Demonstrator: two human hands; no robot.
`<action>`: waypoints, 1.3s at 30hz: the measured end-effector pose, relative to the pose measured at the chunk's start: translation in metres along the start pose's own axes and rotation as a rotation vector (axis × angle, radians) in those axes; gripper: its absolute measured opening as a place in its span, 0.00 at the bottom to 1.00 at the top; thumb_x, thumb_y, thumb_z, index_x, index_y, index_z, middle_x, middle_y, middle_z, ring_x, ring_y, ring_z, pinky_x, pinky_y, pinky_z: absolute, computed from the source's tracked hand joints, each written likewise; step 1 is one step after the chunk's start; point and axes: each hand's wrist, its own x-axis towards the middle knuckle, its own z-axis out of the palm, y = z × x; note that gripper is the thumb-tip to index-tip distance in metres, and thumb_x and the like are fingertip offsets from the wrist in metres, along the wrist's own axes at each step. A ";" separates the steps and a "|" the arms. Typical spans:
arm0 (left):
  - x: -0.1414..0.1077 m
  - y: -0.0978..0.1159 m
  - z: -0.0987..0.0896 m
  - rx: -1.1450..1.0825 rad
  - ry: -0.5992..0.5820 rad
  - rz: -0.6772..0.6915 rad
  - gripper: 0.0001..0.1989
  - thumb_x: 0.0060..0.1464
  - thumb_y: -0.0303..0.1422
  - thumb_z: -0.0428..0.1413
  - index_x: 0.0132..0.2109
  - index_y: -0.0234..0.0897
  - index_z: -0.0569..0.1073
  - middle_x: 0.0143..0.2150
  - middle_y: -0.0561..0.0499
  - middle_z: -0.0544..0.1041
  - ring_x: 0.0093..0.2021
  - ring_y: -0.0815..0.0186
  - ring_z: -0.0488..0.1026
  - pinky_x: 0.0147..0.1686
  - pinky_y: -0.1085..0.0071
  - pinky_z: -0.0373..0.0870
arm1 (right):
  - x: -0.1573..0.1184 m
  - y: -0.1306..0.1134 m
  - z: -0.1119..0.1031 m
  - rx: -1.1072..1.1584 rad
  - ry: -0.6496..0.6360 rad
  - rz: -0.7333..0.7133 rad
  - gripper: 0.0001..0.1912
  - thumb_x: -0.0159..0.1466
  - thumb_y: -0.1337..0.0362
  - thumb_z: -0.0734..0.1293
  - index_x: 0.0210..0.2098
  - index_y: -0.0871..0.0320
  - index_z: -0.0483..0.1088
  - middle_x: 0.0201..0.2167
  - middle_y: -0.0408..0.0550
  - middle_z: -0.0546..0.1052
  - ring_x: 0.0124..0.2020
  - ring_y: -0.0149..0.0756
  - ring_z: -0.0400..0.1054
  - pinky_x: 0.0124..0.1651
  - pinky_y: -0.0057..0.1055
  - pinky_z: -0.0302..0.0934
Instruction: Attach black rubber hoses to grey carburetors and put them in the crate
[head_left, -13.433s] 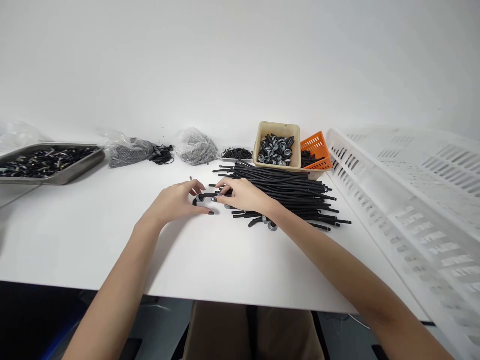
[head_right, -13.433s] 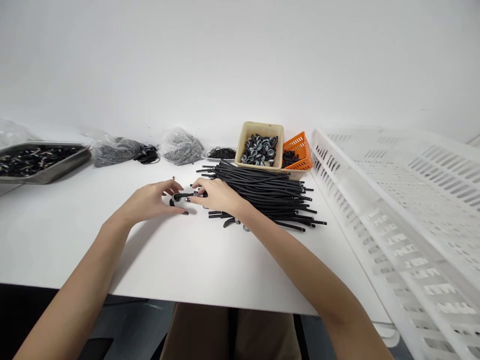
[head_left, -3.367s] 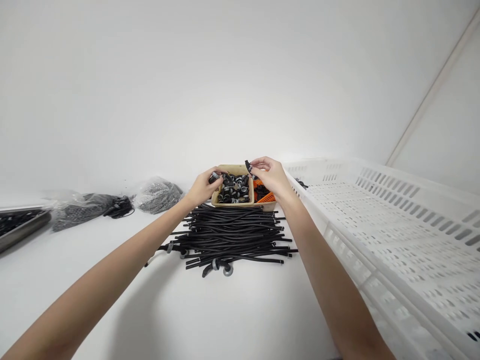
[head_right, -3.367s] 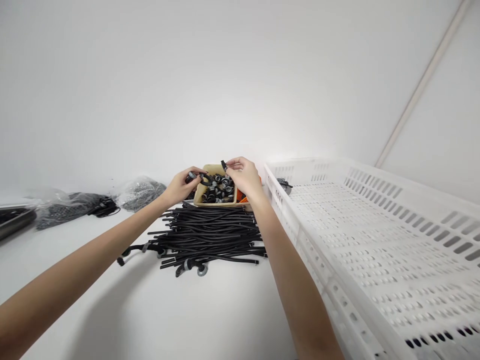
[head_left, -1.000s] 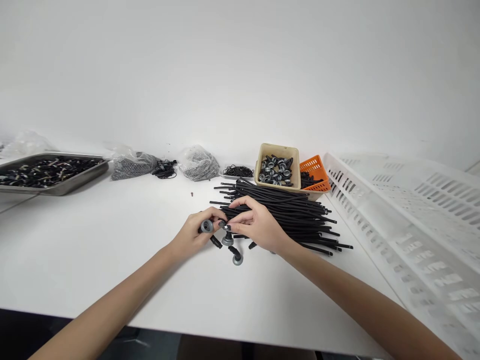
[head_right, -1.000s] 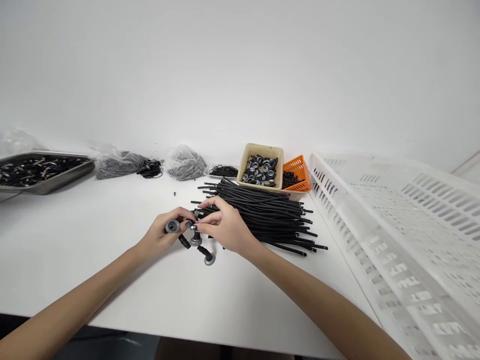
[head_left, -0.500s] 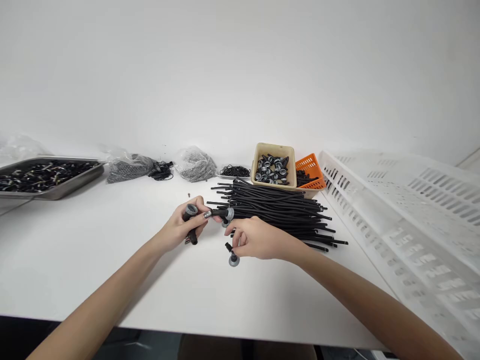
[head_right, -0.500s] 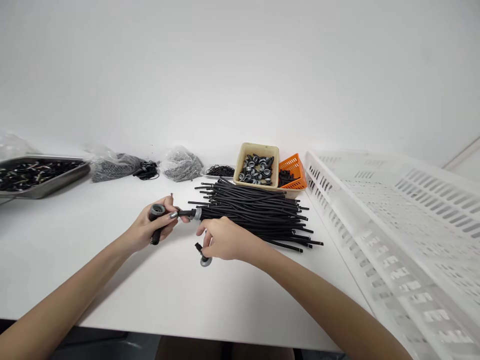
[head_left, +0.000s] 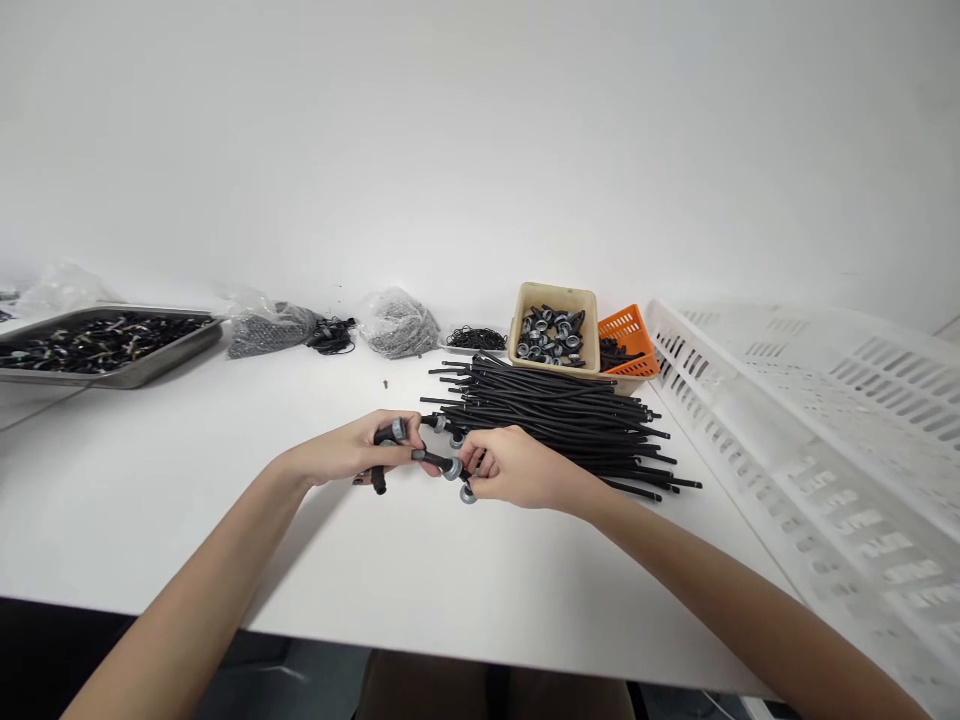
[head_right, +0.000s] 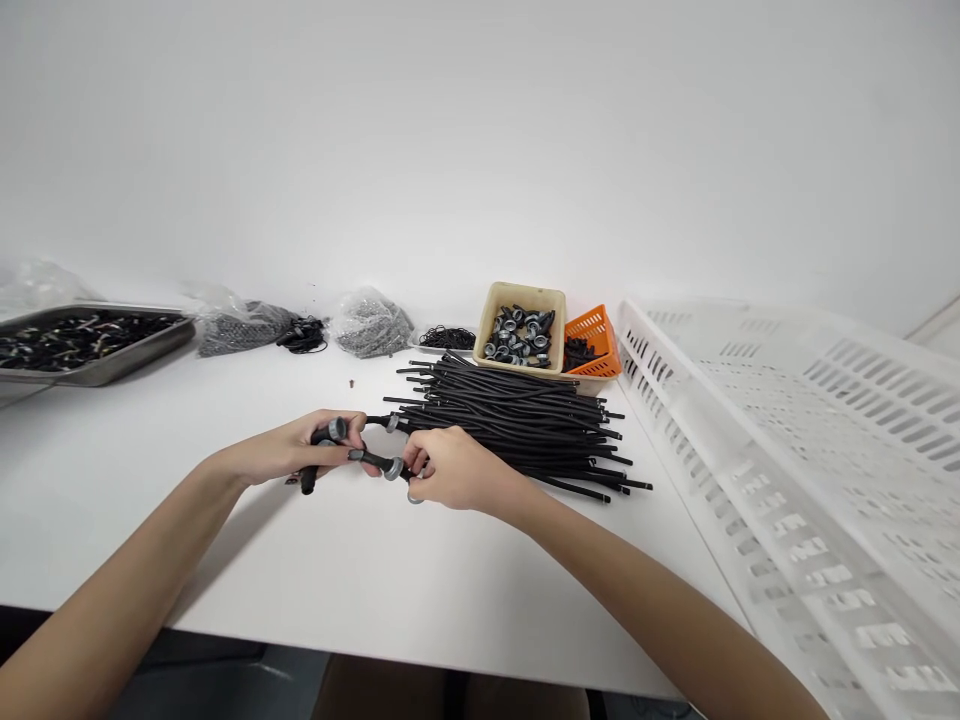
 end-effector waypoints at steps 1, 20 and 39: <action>0.001 0.000 0.001 0.005 0.001 -0.002 0.10 0.57 0.38 0.55 0.36 0.39 0.61 0.39 0.46 0.80 0.19 0.77 0.53 0.18 0.76 0.53 | 0.000 0.000 0.001 0.008 0.011 0.000 0.10 0.51 0.73 0.66 0.34 0.59 0.70 0.26 0.42 0.75 0.29 0.28 0.69 0.30 0.22 0.61; -0.002 0.011 0.002 0.106 -0.119 -0.130 0.12 0.56 0.43 0.52 0.43 0.42 0.67 0.44 0.47 0.79 0.19 0.76 0.53 0.16 0.75 0.50 | 0.000 0.009 0.004 -0.003 0.012 -0.048 0.20 0.56 0.71 0.64 0.48 0.54 0.67 0.35 0.42 0.76 0.30 0.28 0.70 0.27 0.22 0.60; -0.010 0.007 -0.006 0.138 0.017 -0.145 0.16 0.58 0.45 0.51 0.50 0.45 0.68 0.46 0.45 0.79 0.32 0.67 0.68 0.23 0.75 0.62 | -0.004 -0.010 0.008 -0.138 0.101 -0.018 0.05 0.61 0.70 0.64 0.37 0.59 0.69 0.28 0.44 0.77 0.28 0.30 0.70 0.30 0.25 0.55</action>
